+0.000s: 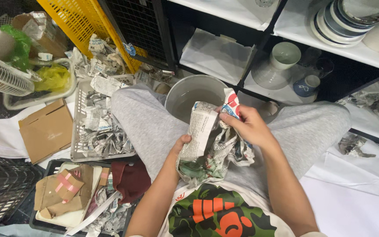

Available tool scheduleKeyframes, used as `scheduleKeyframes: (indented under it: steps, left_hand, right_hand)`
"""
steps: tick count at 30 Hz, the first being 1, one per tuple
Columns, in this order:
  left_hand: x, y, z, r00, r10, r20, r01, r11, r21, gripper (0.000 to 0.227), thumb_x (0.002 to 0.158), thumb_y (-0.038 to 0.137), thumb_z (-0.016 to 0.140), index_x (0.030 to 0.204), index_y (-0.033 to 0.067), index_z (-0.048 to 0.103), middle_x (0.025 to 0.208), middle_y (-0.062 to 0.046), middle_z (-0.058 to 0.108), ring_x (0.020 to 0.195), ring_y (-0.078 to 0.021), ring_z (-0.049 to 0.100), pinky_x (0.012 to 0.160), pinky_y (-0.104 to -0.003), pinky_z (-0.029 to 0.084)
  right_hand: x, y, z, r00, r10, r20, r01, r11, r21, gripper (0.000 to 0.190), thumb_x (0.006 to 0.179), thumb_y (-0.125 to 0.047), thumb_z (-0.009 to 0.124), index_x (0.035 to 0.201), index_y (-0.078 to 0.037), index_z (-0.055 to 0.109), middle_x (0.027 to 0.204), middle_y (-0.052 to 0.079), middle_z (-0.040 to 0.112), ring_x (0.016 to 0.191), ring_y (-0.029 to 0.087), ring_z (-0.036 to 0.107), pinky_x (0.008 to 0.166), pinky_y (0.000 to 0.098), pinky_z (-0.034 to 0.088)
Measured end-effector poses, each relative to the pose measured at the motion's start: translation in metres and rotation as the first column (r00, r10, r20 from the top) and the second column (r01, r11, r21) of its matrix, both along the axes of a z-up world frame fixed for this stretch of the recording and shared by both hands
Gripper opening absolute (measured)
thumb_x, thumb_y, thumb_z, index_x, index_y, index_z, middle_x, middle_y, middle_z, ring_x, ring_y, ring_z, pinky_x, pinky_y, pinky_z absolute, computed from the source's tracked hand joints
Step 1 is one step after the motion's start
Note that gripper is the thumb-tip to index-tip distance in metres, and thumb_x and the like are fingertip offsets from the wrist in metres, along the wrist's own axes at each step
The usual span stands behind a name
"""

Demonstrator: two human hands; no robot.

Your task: The person sits on the floor and wraps various ceramic items, including cups, bowls, and a pitcher, using crumpled newspaper. They place each wrapped item onto a nearby shelf.

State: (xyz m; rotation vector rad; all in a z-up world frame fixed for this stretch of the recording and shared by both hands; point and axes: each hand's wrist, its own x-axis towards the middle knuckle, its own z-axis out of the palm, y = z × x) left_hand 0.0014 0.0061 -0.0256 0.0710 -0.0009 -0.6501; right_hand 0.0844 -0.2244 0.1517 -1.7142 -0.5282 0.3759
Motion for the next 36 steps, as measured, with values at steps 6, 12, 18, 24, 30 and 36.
scheduleKeyframes:
  steps: [6, 12, 18, 24, 30, 36]
  left_hand:
    - [0.002, 0.004, -0.018, 0.988, -0.101, 0.118, 0.114, 0.988, -0.108, 0.074, 0.085, 0.019, 0.076, 0.149, -0.0030, 0.048, 0.129, -0.028, 0.067, 0.109, -0.0466, 0.071, 0.097, -0.063, 0.056]
    - [-0.001, -0.005, 0.014, 0.994, -0.050, 0.098, 0.062, 0.991, -0.117, 0.081, 0.084, 0.022, 0.079, 0.153, -0.0035, 0.046, 0.130, -0.031, 0.065, 0.106, -0.0473, 0.071, 0.091, -0.059, 0.060]
    - [-0.005, -0.007, 0.046, 0.988, -0.040, 0.151, 0.052, 0.995, -0.080, 0.087, 0.080, 0.030, 0.082, 0.151, -0.0027, 0.045, 0.123, -0.029, 0.064, 0.098, -0.0420, 0.069, 0.080, -0.054, 0.063]
    - [-0.004, -0.008, 0.037, 0.987, -0.041, 0.157, 0.059, 0.992, -0.111, 0.085, 0.079, 0.032, 0.082, 0.151, 0.0018, 0.047, 0.122, -0.027, 0.064, 0.096, -0.0404, 0.067, 0.074, -0.052, 0.063]
    - [-0.003, -0.005, 0.023, 0.982, -0.117, 0.151, 0.125, 0.991, -0.047, 0.086, 0.077, 0.036, 0.082, 0.151, 0.0056, 0.048, 0.124, -0.026, 0.063, 0.094, -0.0438, 0.066, 0.072, -0.051, 0.063]
    - [-0.001, -0.007, 0.023, 0.974, -0.049, 0.219, 0.055, 0.998, -0.020, 0.090, 0.078, 0.041, 0.081, 0.149, -0.0030, 0.049, 0.120, -0.029, 0.063, 0.092, -0.0384, 0.067, 0.069, -0.050, 0.064]
  right_hand:
    - [0.004, -0.011, -0.008, 0.971, 0.000, -0.241, 0.011, 0.999, 0.046, 0.026, 0.091, -0.015, 0.075, 0.111, 0.001, 0.077, 0.093, 0.005, 0.077, 0.082, 0.008, 0.069, 0.074, 0.0263, 0.056]
    - [-0.002, -0.001, -0.020, 0.894, -0.164, -0.417, 0.308, 0.901, 0.306, 0.019, 0.093, -0.010, 0.074, 0.107, 0.002, 0.076, 0.094, 0.007, 0.077, 0.081, 0.013, 0.071, 0.074, 0.0285, 0.056]
    - [-0.006, 0.008, -0.033, 0.714, -0.218, -0.665, 0.605, 0.671, 0.429, 0.023, 0.094, -0.014, 0.071, 0.114, -0.003, 0.070, 0.102, 0.007, 0.074, 0.090, 0.016, 0.072, 0.079, 0.0303, 0.060]
    - [-0.009, 0.011, -0.028, 0.707, -0.127, -0.696, 0.556, 0.709, 0.435, 0.036, 0.087, -0.017, 0.073, 0.123, -0.010, 0.067, 0.102, 0.006, 0.073, 0.089, 0.017, 0.072, 0.076, 0.0324, 0.061]
    - [0.006, -0.016, -0.021, 0.895, -0.107, -0.433, 0.196, 0.966, 0.167, 0.033, 0.086, -0.013, 0.077, 0.116, -0.001, 0.071, 0.096, 0.006, 0.076, 0.084, 0.015, 0.071, 0.076, 0.0318, 0.059]
    - [0.011, -0.001, -0.038, 0.801, -0.245, -0.547, 0.493, 0.787, 0.370, 0.028, 0.090, -0.017, 0.078, 0.112, -0.003, 0.067, 0.098, 0.008, 0.073, 0.086, 0.018, 0.071, 0.076, 0.0335, 0.059]
